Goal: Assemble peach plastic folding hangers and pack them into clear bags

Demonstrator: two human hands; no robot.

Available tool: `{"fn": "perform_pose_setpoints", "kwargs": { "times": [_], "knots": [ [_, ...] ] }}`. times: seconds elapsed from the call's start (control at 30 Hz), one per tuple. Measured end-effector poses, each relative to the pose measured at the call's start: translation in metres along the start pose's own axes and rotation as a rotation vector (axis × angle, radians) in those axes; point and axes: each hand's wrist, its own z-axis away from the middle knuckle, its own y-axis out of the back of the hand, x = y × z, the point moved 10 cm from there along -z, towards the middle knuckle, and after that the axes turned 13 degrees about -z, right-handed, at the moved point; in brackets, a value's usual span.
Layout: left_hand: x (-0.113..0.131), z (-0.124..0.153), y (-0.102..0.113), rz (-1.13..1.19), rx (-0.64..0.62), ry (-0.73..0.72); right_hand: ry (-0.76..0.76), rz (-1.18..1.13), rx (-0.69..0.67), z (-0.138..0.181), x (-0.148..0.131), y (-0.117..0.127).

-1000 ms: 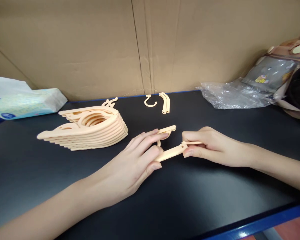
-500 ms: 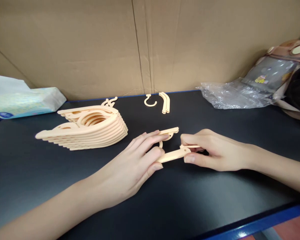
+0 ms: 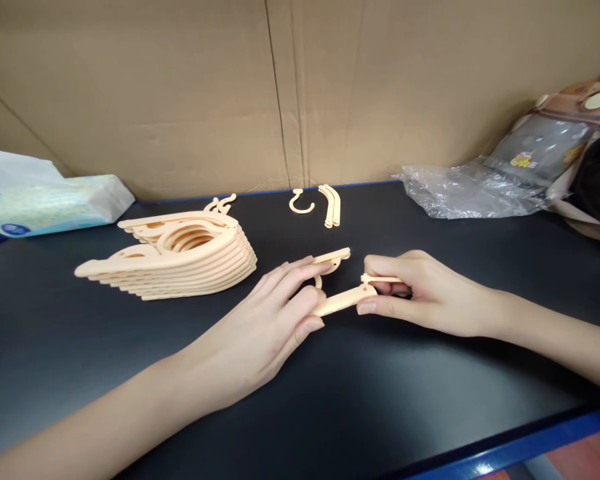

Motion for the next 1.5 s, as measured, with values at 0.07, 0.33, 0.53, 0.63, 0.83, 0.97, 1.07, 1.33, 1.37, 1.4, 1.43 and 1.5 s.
{"fn": "perform_pose_setpoints", "kwargs": {
  "times": [0.07,0.33,0.53,0.63,0.83,0.97,1.07,1.33,1.37,1.4,1.43,1.5],
  "knots": [
    [-0.002,0.000,0.000,0.014,-0.001,0.015,-0.032,-0.014,0.002,0.000,0.004,0.000],
    [0.000,0.001,0.000,-0.020,0.000,-0.013,-0.041,0.007,-0.032,0.000,0.004,-0.005],
    [0.000,0.000,-0.004,-0.037,-0.036,-0.003,-0.028,0.231,-0.037,0.002,0.001,-0.004],
    [0.001,0.000,-0.003,-0.026,-0.034,-0.011,-0.009,0.354,-0.031,0.003,-0.001,-0.003],
    [0.002,-0.001,-0.001,-0.012,-0.018,-0.020,0.042,0.512,-0.020,0.004,-0.005,-0.004],
    [0.002,-0.001,-0.002,-0.029,-0.037,-0.021,0.097,0.608,-0.005,0.003,-0.012,-0.004],
    [0.003,-0.001,-0.001,-0.030,-0.035,-0.029,0.135,0.679,0.014,0.004,-0.016,-0.004],
    [0.004,0.000,0.001,-0.026,-0.019,-0.040,0.263,0.884,0.037,0.008,-0.029,-0.009],
    [0.004,0.000,0.000,-0.019,-0.021,-0.038,0.276,0.902,0.040,0.008,-0.031,-0.009],
    [0.004,0.000,0.000,-0.012,-0.022,-0.036,0.287,0.917,0.042,0.009,-0.032,-0.009],
    [0.004,0.000,0.001,-0.007,-0.020,-0.035,0.295,0.931,0.046,0.009,-0.034,-0.009],
    [0.004,-0.001,0.001,-0.002,-0.012,-0.038,0.314,0.954,0.056,0.010,-0.037,-0.009]
  ]
}}
